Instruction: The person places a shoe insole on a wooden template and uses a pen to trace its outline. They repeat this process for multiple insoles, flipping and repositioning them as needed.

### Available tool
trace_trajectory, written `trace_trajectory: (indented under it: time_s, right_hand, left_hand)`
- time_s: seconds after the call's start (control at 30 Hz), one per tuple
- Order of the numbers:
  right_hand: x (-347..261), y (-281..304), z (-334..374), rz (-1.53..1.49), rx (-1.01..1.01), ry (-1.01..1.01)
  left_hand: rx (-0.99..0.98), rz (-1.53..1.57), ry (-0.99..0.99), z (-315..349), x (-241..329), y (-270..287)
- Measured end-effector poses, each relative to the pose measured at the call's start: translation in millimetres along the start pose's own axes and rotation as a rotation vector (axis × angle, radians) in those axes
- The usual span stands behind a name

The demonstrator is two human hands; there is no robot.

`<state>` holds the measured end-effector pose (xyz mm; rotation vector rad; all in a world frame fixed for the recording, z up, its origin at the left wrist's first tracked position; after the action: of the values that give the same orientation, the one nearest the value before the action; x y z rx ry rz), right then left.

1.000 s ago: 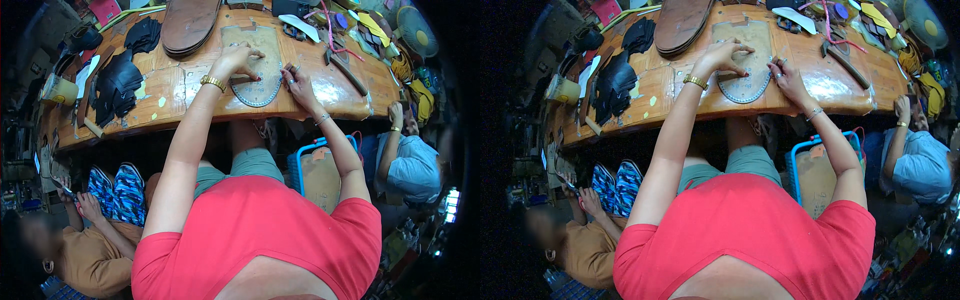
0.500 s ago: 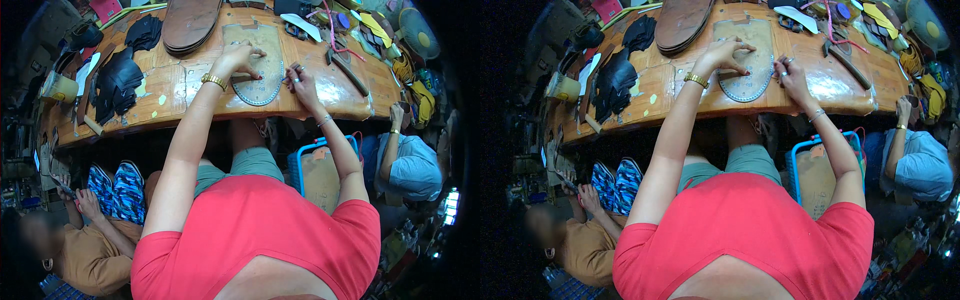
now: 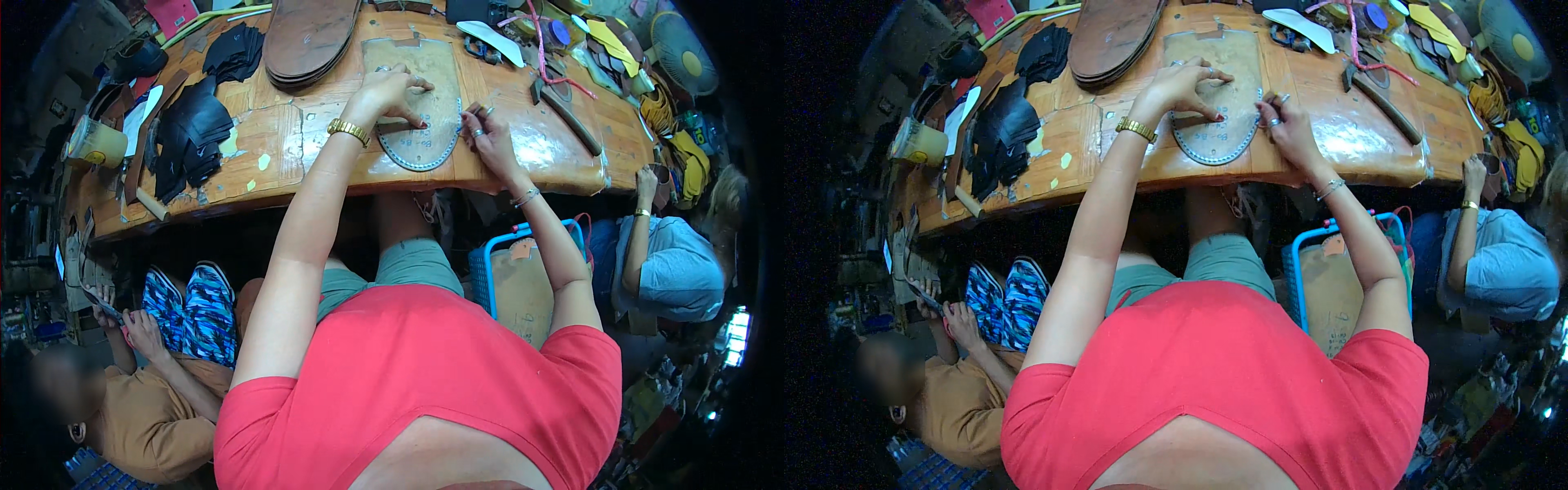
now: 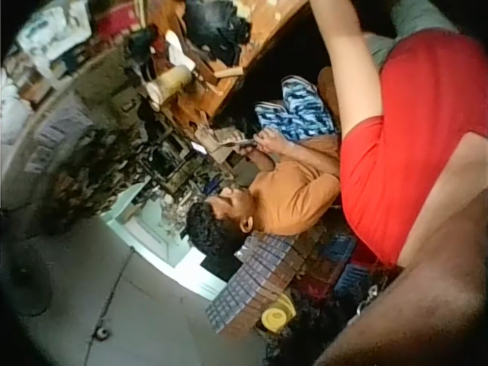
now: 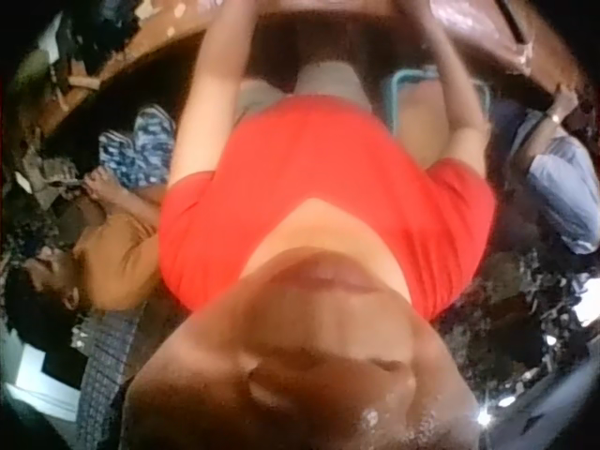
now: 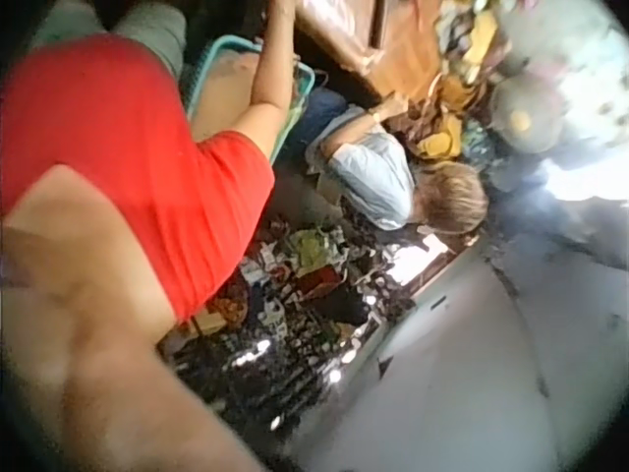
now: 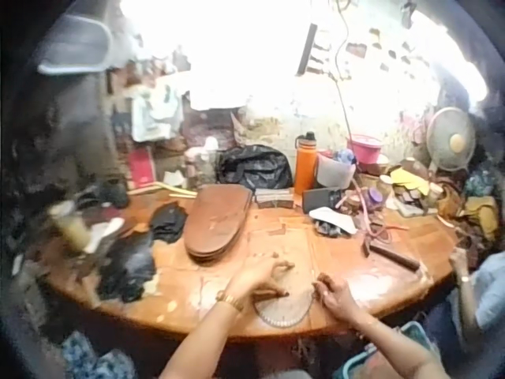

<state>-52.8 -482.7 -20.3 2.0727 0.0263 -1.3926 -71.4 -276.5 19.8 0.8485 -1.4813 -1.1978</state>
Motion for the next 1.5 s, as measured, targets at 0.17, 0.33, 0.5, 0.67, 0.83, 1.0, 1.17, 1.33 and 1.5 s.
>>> trace_trajectory:
  time_s: [0.17,0.33,0.5,0.67,0.83,1.0,1.17,1.33,1.5]
  right_hand:
    - [1,19,-6,-0.507,0.16,0.027]
    - [-12,1,-2,-0.213,0.123,0.082]
    - [-16,3,0,-0.11,0.109,0.027]
    - [-21,-1,2,0.097,0.162,0.191]
    - [4,6,-2,-0.198,0.124,0.018]
    - [-21,-5,7,0.28,0.155,0.475]
    - [-4,0,4,-0.179,0.043,-0.069]
    - [-29,-6,11,0.247,0.088,0.467]
    - [-7,-1,5,-0.344,0.005,-0.093]
  left_hand:
    - [0.026,0.018,-0.024,-5,-2,-5]
    - [0.007,0.007,-0.013,-4,-3,-5]
    - [0.015,-0.008,-0.041,-4,-4,-7]
    - [-0.004,0.007,-0.034,-1,-2,-4]
    - [0.013,0.007,-0.038,-1,-1,-4]
    - [0.005,0.008,-0.02,-1,0,-2]
    - [0.03,0.018,-0.037,-1,-2,-4]
    - [0.013,0.009,-0.024,-2,-1,-4]
    - [0.031,0.009,-0.039,-2,-1,-5]
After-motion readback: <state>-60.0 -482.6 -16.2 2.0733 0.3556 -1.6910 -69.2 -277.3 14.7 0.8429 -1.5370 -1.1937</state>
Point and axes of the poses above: each hand's wrist, its own z-axis away from the middle knuckle, its own y-axis out of the back of the hand, x = y × z, the point moved 5 cm from there along -z, towards the middle knuckle, and after that the axes turned 2 degrees about -y, right-handed, at the moved point
